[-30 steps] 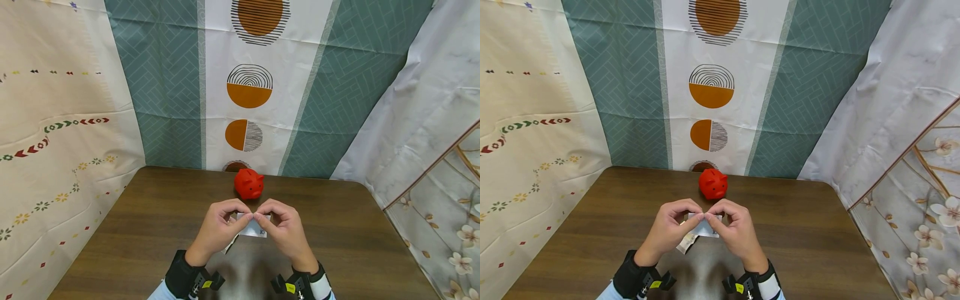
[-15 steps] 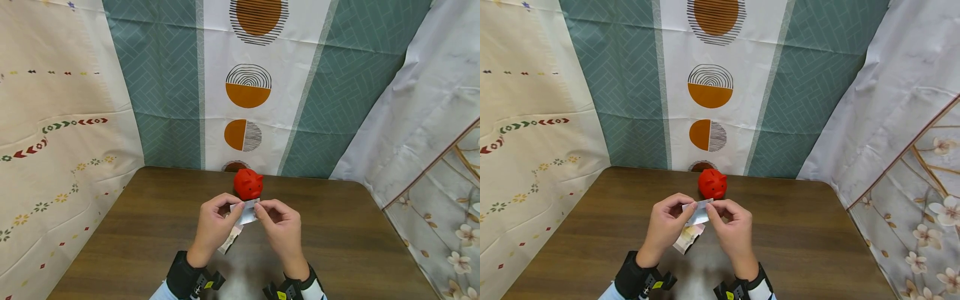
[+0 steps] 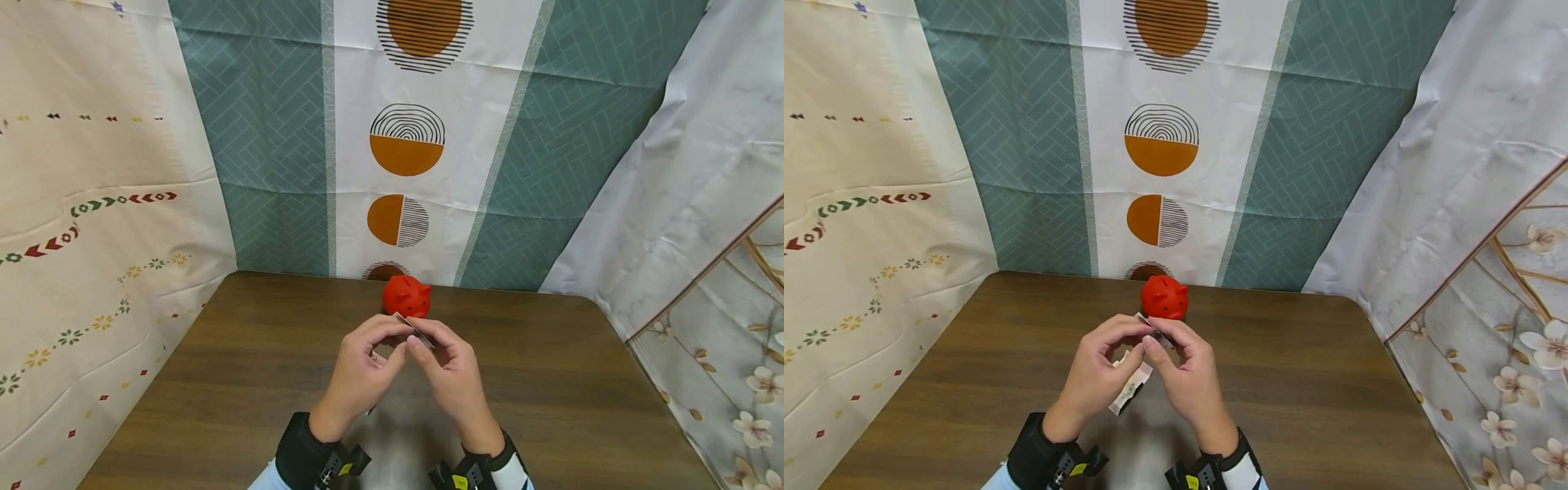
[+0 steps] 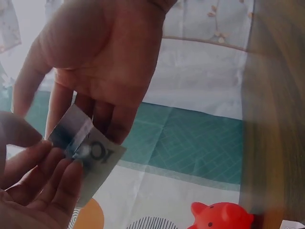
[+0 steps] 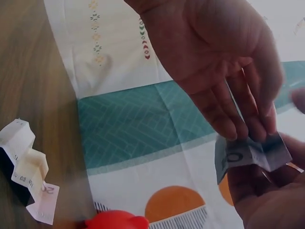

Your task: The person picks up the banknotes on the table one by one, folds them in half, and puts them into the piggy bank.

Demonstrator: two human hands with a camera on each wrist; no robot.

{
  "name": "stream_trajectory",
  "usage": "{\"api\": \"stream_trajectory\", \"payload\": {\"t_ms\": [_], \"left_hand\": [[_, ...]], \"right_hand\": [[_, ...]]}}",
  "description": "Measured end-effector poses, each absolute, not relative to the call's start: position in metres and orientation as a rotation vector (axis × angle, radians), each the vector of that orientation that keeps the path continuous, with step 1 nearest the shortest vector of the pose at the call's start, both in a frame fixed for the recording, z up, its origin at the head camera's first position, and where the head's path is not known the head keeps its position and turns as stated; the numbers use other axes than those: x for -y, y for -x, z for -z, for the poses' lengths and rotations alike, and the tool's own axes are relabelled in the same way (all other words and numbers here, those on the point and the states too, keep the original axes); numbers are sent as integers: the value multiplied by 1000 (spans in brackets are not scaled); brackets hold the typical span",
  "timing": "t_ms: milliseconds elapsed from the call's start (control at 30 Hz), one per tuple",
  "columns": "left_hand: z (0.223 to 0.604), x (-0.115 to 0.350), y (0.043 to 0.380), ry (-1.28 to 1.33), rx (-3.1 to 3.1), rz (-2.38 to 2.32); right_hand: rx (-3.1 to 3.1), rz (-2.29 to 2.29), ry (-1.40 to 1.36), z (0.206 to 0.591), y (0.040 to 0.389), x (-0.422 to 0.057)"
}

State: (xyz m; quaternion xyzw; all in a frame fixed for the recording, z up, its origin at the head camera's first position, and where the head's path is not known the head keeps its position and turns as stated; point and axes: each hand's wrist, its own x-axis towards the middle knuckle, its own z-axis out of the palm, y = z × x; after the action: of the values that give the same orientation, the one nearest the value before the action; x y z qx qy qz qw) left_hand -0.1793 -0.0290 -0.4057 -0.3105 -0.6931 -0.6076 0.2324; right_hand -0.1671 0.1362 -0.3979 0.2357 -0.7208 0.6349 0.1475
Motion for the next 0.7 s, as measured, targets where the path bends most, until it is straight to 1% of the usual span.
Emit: {"api": "stream_trajectory", "payload": {"t_ms": [300, 367, 600, 700], "left_hand": [[402, 33, 179, 634, 1909, 1649], [402, 33, 179, 617, 1914, 1640], [403, 33, 179, 780, 1956, 1686], [404, 33, 178, 830, 1992, 1711]], "right_hand": [[2115, -1726, -682, 396, 170, -145], [2115, -1715, -685, 396, 171, -147], [2134, -1661, -632, 394, 171, -154], [2159, -1637, -653, 393, 172, -156]]}}
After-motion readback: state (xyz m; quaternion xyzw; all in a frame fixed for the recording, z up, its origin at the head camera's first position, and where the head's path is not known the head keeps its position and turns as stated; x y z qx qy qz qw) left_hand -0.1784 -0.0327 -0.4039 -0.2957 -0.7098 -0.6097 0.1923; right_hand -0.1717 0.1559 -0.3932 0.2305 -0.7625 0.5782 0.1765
